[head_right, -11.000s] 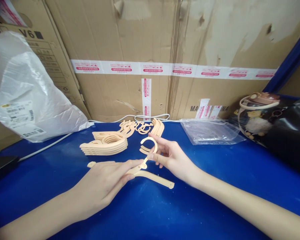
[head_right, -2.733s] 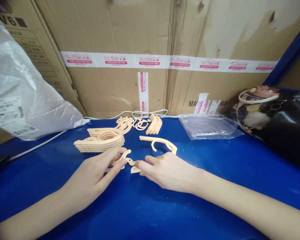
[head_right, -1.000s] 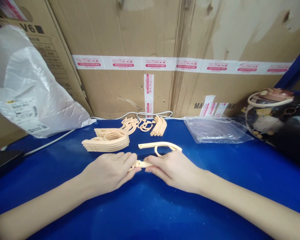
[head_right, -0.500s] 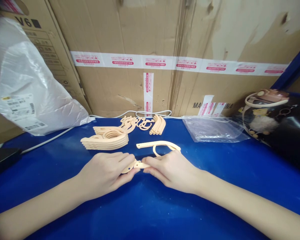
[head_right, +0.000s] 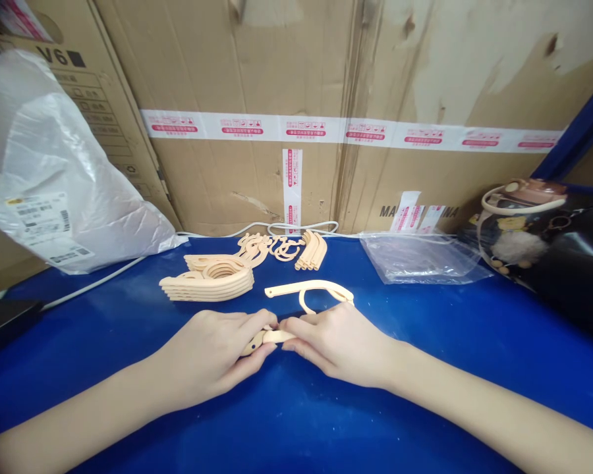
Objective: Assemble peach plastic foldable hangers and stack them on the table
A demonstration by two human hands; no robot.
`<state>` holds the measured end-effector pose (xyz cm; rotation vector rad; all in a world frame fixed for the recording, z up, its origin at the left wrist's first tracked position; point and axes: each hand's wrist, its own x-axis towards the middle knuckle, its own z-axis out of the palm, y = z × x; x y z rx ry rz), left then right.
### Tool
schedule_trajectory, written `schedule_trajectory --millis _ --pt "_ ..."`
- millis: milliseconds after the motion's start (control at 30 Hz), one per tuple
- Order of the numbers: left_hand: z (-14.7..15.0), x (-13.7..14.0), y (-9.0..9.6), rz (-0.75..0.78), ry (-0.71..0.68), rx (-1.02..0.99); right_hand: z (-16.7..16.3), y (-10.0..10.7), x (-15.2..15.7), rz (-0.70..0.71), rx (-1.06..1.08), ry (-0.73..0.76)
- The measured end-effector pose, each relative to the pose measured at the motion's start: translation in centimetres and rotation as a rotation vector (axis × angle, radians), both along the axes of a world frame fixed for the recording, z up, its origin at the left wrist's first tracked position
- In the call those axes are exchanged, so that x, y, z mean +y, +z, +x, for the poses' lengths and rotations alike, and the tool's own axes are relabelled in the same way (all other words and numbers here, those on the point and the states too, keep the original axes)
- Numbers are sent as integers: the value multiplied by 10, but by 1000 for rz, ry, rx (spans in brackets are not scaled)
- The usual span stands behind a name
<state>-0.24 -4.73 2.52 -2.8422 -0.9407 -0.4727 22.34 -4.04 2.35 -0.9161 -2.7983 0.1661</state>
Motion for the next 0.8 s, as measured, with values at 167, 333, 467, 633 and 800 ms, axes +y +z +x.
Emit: schedule_trajectory --millis 167,333,467,633,800 --pt "-1 2 1 -182 14 9 1 3 0 103 27 31" --pt "-5 5 0 -231 50 -45 11 16 7 298 273 -23" --pt "-6 4 1 -221 40 -36 21 24 19 364 347 -142" --pt "-6 1 5 -170 -43 -2 26 23 29 206 227 -121" --pt "-6 -2 6 -97 -153 7 22 22 26 80 168 -48"
